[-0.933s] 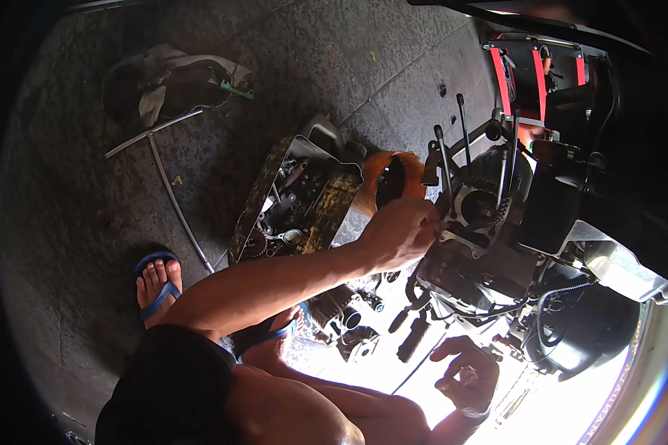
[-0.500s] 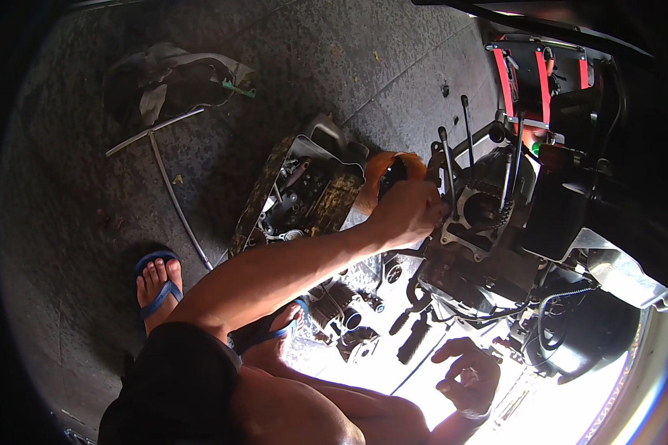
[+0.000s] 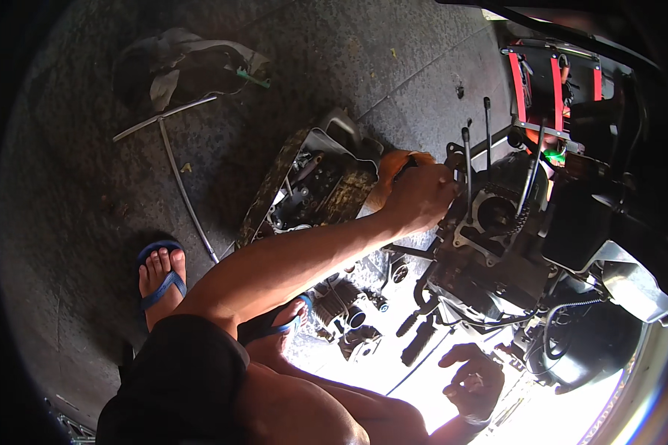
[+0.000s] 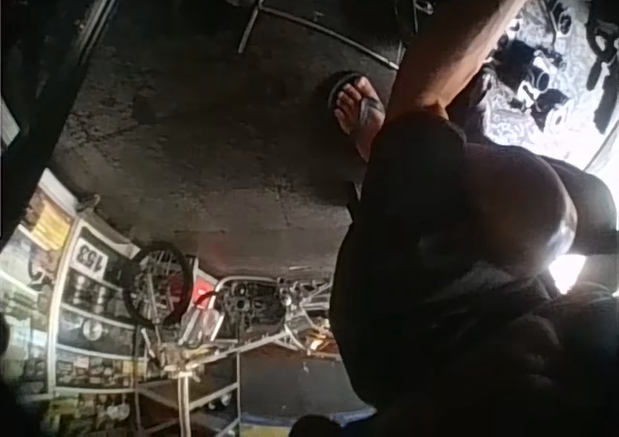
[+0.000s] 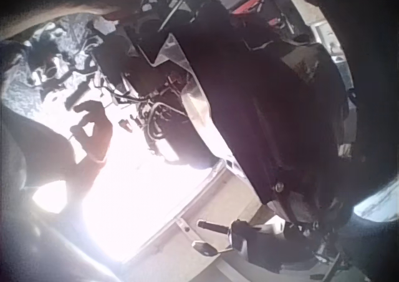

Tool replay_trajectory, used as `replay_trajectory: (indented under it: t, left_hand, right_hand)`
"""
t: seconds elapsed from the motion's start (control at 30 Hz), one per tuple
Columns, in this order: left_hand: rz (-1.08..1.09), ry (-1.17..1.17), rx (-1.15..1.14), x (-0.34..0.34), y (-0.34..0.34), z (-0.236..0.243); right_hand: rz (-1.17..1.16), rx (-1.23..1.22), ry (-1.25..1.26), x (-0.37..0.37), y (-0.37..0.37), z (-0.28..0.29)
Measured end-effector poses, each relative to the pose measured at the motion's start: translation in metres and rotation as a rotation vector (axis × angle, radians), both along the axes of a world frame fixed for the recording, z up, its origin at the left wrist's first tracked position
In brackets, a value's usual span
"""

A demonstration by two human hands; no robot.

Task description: The person works on a disassembled motorcycle engine by hand and with a cloth, handling various components including a gasket and engine blocks.

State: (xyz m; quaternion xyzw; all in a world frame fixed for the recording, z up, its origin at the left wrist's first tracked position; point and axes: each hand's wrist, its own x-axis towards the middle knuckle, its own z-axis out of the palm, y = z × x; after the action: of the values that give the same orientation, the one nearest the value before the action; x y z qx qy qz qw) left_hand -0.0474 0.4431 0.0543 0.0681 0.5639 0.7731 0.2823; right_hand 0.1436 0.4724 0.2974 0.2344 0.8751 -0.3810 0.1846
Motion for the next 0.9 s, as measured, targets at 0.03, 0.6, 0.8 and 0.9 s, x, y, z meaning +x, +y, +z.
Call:
replay_trajectory:
  t: [0.03,0.6,0.8,0.9]
  left_hand:
    - [0.047,0.015,0.019,0.001,0.002,0.000]
    - [0.078,0.194,0.036,-0.011,0.014,0.005]
    - [-0.137,0.415,0.197,-0.025,0.007,0.002]
    - [-0.105,0.388,-0.013,-0.027,0.008,0.008]
  right_hand:
    - [0.001,-0.002,-0.005,0.000,0.000,0.000]
    - [0.001,-0.026,0.004,0.002,0.004,0.000]
    - [0.012,-0.030,0.031,0.001,0.002,-0.001]
    - [0.017,-0.033,0.024,-0.001,0.001,-0.002]
